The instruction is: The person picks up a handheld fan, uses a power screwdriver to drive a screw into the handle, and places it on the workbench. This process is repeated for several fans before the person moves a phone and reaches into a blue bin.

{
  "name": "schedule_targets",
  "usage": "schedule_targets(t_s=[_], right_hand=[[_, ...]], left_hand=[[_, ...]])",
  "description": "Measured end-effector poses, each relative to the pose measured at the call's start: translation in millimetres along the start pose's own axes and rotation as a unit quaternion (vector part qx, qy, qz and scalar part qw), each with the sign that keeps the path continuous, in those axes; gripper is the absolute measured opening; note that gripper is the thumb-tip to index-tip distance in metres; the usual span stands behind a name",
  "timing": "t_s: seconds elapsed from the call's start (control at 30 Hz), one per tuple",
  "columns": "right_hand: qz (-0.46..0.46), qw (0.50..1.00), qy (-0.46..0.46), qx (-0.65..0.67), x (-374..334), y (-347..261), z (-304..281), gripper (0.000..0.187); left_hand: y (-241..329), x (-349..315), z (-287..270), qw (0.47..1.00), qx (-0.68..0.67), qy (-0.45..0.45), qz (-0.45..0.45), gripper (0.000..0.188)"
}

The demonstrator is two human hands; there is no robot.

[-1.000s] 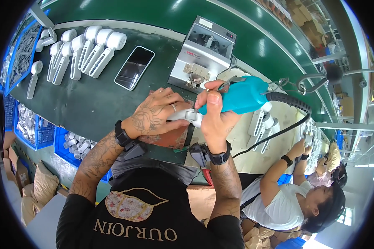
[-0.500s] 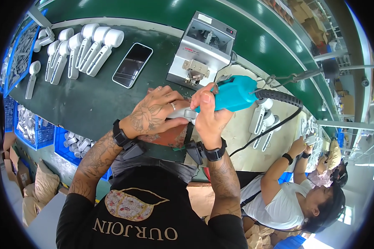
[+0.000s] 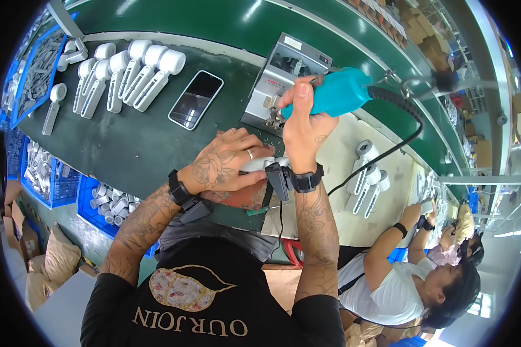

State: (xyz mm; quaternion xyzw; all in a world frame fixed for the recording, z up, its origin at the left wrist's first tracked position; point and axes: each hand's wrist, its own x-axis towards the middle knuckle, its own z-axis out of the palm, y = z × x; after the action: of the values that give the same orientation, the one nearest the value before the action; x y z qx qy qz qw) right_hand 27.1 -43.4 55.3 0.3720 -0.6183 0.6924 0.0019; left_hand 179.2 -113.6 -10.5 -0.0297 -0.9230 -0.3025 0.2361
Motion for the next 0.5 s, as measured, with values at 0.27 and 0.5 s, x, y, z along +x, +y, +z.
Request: schedule_targets(t_s=[0.27, 0.5], right_hand=[[0.05, 0.998, -0.026, 0.02, -14, -1, -3, 0.031], [0.096, 0.99, -0.041, 0.092, -61, -34, -51, 0.053]], left_hand=[[3, -3, -1, 1.0, -0.001, 0.002, -0.002, 0.037], [2, 2, 4, 1.0, -0.002, -0.019, -0.019, 0.037]])
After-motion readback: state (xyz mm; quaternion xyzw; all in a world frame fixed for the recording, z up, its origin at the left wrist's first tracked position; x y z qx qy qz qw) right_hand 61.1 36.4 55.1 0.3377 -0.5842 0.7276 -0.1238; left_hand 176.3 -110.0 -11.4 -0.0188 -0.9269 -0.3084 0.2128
